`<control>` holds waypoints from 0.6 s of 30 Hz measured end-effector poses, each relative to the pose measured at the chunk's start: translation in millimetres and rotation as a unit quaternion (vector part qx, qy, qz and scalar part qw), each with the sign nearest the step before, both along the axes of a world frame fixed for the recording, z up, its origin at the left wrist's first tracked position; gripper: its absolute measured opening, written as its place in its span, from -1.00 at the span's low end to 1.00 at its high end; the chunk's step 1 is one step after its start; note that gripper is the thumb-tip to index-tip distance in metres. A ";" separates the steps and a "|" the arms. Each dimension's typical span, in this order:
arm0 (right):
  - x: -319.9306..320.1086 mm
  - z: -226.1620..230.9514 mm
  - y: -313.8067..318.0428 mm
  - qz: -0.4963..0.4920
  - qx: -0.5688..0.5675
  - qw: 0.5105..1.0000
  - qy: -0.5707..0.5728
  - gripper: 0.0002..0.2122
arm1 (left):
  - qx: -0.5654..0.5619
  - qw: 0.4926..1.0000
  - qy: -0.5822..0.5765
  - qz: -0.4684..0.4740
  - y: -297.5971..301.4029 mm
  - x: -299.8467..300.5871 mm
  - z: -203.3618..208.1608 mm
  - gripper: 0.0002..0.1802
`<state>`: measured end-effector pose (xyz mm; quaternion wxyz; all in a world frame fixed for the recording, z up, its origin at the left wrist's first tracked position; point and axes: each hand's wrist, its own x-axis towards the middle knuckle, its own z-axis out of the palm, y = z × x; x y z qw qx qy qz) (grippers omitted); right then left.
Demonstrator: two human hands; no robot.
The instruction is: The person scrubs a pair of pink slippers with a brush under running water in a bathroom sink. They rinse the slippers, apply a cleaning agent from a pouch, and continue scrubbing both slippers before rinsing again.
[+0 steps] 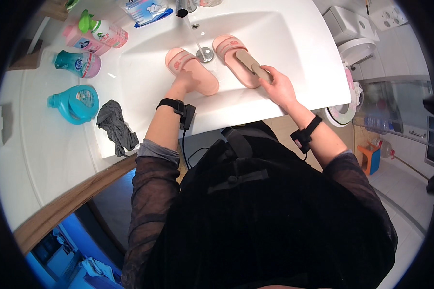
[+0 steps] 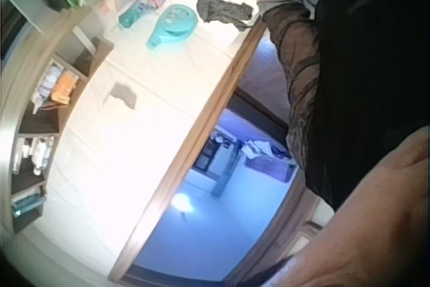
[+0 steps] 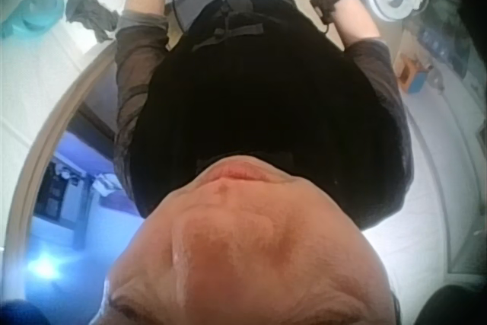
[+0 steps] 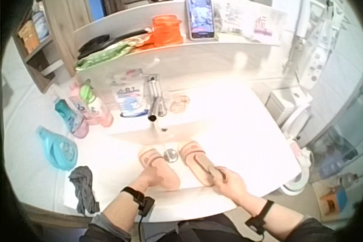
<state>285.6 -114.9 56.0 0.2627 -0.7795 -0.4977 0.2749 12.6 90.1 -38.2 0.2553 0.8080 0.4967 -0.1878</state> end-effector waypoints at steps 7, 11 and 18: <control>-1.1 6.2 0.2 0.028 -0.020 0.999 0.008 -0.59 | -0.030 0.988 -0.042 0.144 9.2 -0.7 33.8 -0.35; 1.2 6.2 0.2 0.045 -0.001 0.999 0.012 -0.59 | 0.111 0.955 -0.134 0.239 33.7 -3.1 32.4 -0.18; 10.2 -5.6 1.4 0.051 -0.022 0.997 0.059 -0.59 | 0.101 0.976 -0.032 0.188 34.5 3.5 18.4 -0.20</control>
